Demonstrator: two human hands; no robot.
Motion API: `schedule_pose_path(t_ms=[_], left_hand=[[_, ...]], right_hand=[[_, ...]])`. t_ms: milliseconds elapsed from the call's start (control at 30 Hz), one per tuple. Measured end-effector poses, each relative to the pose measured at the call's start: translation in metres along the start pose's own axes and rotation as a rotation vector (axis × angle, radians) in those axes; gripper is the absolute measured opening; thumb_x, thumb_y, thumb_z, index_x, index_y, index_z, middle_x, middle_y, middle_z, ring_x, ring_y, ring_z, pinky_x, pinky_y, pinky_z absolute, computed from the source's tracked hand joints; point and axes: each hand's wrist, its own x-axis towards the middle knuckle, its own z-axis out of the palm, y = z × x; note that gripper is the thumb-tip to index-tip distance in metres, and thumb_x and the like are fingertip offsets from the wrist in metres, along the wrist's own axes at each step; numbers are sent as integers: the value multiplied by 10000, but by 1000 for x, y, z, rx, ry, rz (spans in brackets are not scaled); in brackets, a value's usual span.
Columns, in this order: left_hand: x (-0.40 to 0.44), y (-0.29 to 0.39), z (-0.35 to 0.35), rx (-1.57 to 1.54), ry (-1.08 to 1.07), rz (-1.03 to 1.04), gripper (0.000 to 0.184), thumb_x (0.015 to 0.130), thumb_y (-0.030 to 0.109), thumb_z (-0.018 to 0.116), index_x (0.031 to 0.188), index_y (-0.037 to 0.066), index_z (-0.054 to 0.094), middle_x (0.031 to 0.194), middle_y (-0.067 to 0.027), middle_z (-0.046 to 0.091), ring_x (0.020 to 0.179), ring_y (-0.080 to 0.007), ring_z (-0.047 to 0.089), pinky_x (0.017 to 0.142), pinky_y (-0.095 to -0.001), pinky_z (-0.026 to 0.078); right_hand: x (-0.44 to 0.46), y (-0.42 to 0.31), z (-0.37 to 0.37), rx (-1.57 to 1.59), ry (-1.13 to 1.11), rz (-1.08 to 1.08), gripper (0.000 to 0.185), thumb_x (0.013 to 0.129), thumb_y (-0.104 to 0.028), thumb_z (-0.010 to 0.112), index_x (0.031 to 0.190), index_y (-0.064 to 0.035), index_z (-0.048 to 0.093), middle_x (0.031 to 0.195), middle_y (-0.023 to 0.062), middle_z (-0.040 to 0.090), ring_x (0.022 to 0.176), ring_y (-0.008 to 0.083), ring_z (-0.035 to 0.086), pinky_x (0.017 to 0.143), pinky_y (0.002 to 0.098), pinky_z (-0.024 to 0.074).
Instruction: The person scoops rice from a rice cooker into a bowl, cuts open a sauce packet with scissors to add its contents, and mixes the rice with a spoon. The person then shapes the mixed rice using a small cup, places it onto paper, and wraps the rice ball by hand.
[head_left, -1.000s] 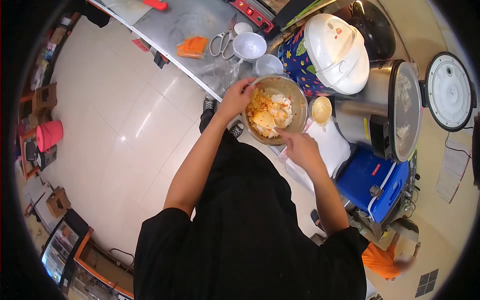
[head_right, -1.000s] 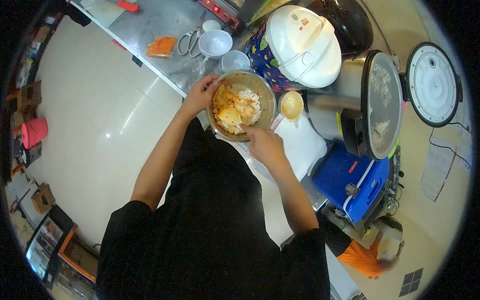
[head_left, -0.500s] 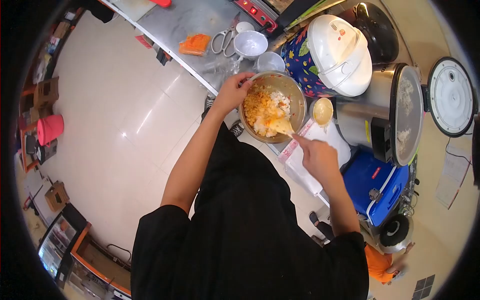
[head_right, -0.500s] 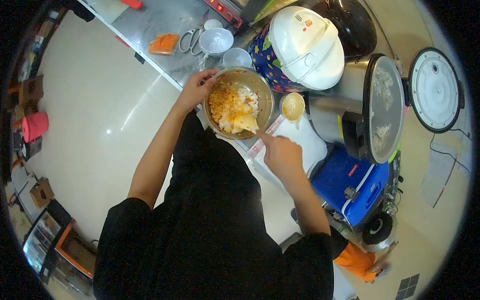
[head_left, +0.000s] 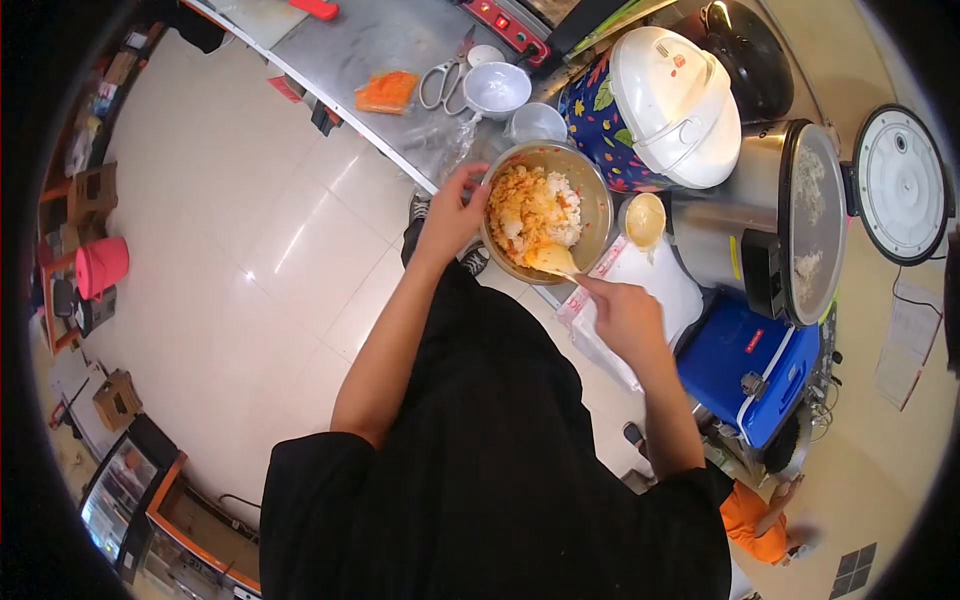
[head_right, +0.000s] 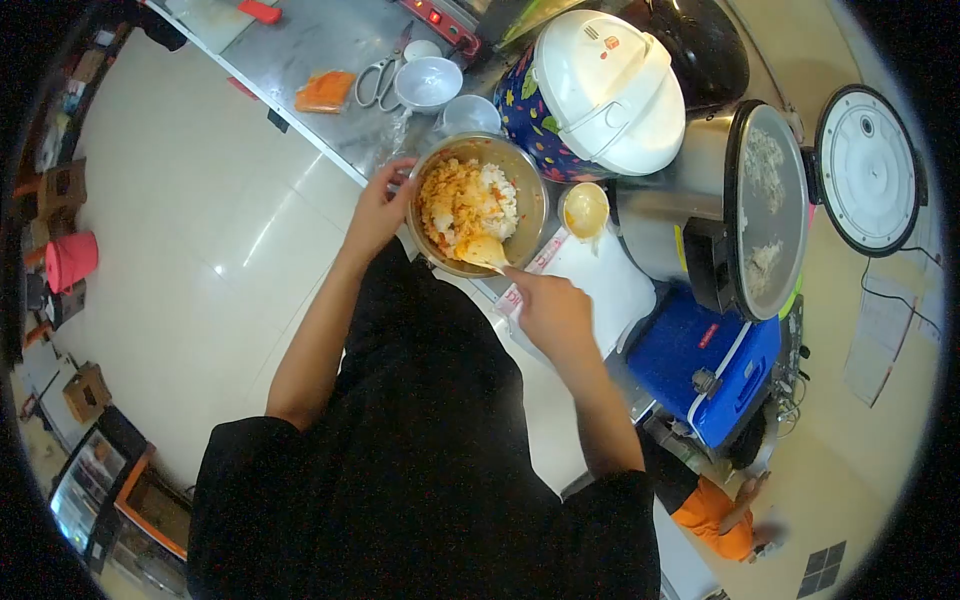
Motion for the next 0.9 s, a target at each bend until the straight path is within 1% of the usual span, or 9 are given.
schedule_pose_path(t_ms=[133,300,433,533,567,667,767,833,900], left_hand=[[-7,-9,6,-11,38,59,348,978,171,571,1304,51,585,898,-148,660,771,-225,636,740,-342,510],[2,-10,3,13,26,83,333,982,178,564,1285,44,601,953,-172,683,828,-243,656,767,-347,513],[3,-8,5,31,72,124,334,983,185,563,1276,30,610,965,-181,690,836,-240,654,782,-347,511],[6,-3,-1,53,-12,41,346,986,184,560,1285,14,600,998,-185,695,849,-240,654,794,-348,513],[9,-4,-2,31,-9,67,340,986,181,560,1279,15,604,1000,-185,695,856,-238,653,798,-346,512],[13,-6,-4,-4,-32,118,319,980,167,559,1256,20,622,1014,-184,694,883,-246,655,813,-347,510],[28,6,-9,69,-138,179,289,964,142,561,1215,27,646,1045,-188,691,925,-293,661,836,-368,510],[35,13,-7,170,-206,233,269,951,124,562,1183,32,662,1064,-193,687,959,-331,661,855,-391,509],[45,7,-8,232,-225,237,291,967,143,555,1215,20,646,1108,-179,683,1000,-305,659,887,-378,503]], right_hand=[[30,-4,41,52,78,0,401,888,-102,548,1222,-262,701,898,190,702,824,372,689,738,476,546],[-5,-9,-31,115,56,83,386,898,-110,543,1218,-254,703,906,192,707,832,381,683,738,477,545],[13,13,20,49,45,3,367,903,-113,568,1215,-250,705,912,186,708,839,380,678,749,476,540],[30,2,36,136,77,-7,369,912,-110,557,1223,-248,700,913,184,709,856,383,676,764,474,533],[25,-4,20,186,60,61,358,923,-122,551,1229,-236,697,917,194,707,865,387,676,764,464,530],[21,19,-22,284,153,-23,344,936,-98,563,1253,-161,680,887,229,688,768,353,693,705,387,515],[67,22,-34,296,254,-108,317,957,-123,549,1246,-127,681,909,227,697,778,321,709,708,365,516],[104,9,-6,324,195,-119,319,954,-128,548,1242,-139,685,919,216,702,805,331,707,718,382,523],[107,-1,-4,250,127,-147,335,934,-124,549,1233,-171,692,931,193,710,830,342,704,734,414,531]])
